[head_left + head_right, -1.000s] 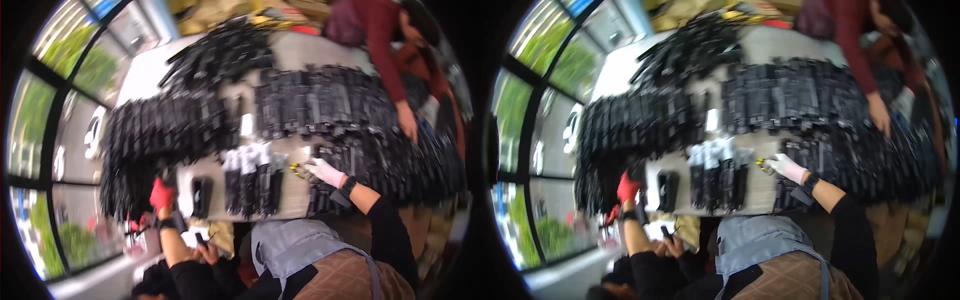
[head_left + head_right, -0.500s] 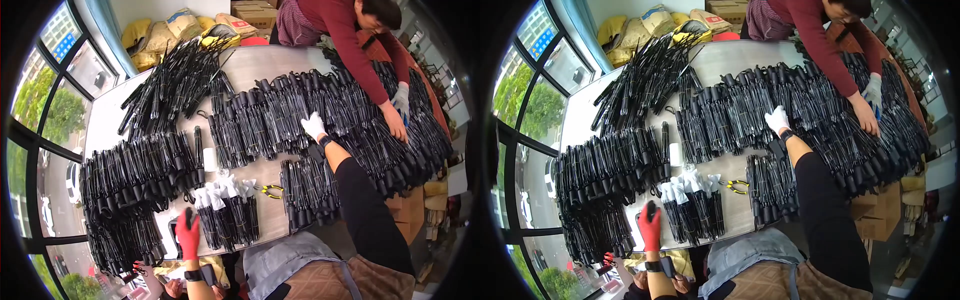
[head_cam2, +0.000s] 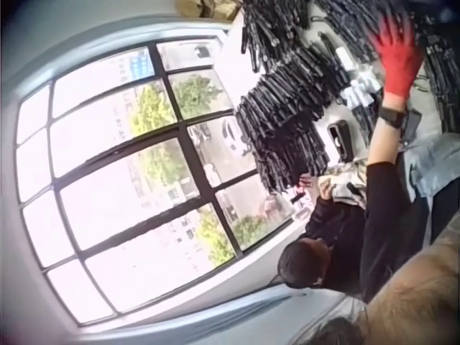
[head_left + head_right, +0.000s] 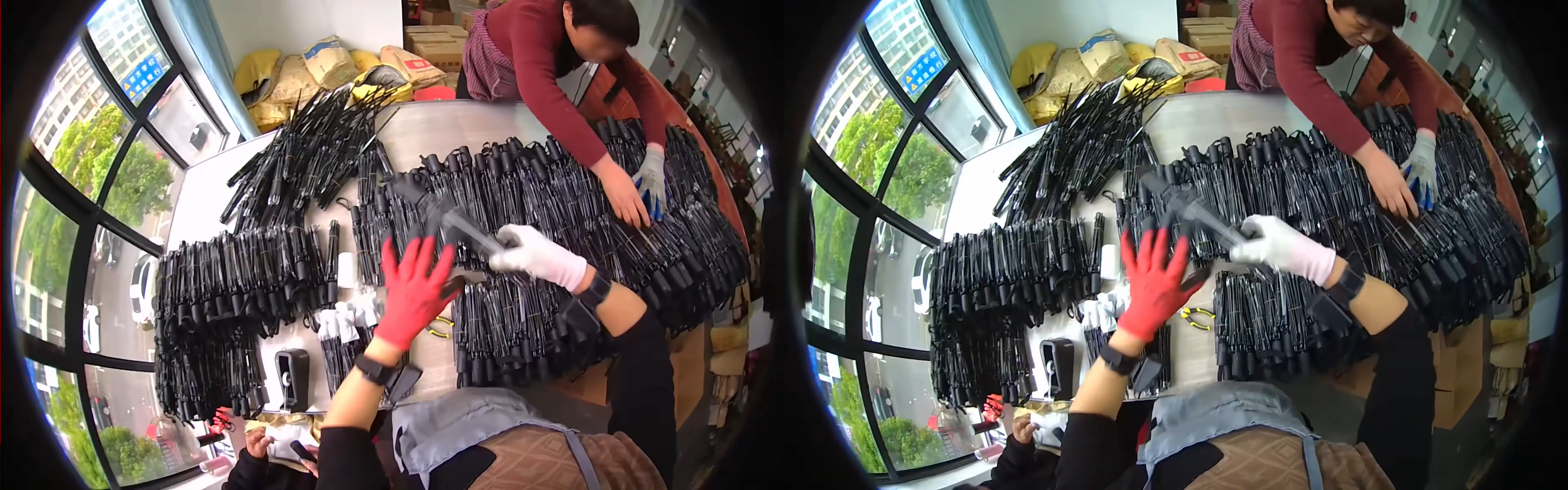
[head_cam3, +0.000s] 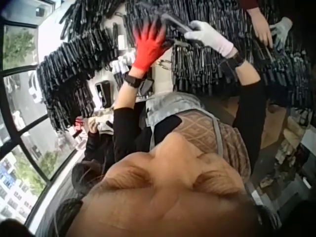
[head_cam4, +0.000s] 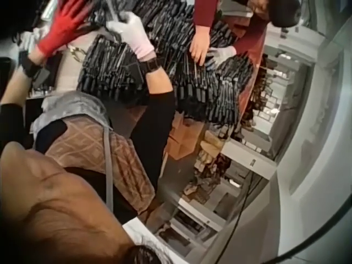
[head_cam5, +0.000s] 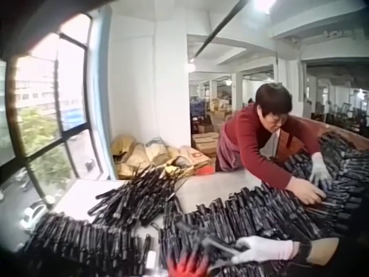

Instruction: The person picks up an umbrella frame, opens and closes it, and then uses pliers to secure a rubber band around it. Finally, they place the umbrella frame onto a stack on the table.

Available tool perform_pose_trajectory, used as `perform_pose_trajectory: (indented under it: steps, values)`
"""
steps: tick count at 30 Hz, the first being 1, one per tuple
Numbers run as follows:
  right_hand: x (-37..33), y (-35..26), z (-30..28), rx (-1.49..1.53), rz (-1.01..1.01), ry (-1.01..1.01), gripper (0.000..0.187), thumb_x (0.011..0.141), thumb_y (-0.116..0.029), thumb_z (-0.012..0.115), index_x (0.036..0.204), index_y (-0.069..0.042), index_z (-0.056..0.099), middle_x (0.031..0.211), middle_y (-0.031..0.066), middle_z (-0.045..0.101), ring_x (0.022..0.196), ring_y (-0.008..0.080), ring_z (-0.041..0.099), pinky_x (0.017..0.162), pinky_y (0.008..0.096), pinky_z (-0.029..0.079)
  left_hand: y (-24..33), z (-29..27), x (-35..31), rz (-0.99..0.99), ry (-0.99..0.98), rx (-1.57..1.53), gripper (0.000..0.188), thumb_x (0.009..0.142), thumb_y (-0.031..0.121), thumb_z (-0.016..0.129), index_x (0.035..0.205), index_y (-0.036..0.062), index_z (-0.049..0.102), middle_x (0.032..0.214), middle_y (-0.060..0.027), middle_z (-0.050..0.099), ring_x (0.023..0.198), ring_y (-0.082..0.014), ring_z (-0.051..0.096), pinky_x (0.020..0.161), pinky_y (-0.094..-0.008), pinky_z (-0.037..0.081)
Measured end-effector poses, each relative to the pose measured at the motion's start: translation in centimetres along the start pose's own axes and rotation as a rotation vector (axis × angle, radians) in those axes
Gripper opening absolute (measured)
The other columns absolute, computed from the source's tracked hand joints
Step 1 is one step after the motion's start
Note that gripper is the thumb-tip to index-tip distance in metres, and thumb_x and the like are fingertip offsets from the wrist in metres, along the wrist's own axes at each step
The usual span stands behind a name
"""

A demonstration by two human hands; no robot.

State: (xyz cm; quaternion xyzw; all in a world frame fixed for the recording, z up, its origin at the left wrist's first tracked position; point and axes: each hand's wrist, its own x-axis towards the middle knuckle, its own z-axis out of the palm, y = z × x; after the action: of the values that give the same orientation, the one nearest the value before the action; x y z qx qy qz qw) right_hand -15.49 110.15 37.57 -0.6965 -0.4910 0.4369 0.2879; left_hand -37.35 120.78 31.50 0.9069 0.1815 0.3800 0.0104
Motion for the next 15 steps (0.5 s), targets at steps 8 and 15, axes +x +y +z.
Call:
perform_pose_trajectory:
  steps: [8,15]
  values:
    - [-1.6,-3.4,0.4,-1.295,-0.86,0.004,0.047,0.072,-0.023,0.074,0.113,-0.007,0.057,0.099,0.0122,0.06,0.081,0.0283,0.06,0.075,0.0375,0.051,1.4,-1.7,2.6,-0.359,-0.912,-0.641,0.065,0.082,0.038,0.071,0.133,0.0072,0.045,0.115,-0.0168,0.062,0.093,-0.0326,0.065,0.088,-0.0431,0.049]
    - [-0.7,-3.5,6.1,-0.508,-0.658,0.521,0.048,0.08,-0.017,0.068,0.124,-0.005,0.051,0.1,0.0127,0.06,0.089,0.0258,0.063,0.079,0.0384,0.052,0.6,0.7,-6.4,-1.09,-0.277,-1.775,0.045,0.095,0.022,0.058,0.131,0.0003,0.044,0.107,-0.0144,0.065,0.087,-0.0264,0.066,0.082,-0.0356,0.052]
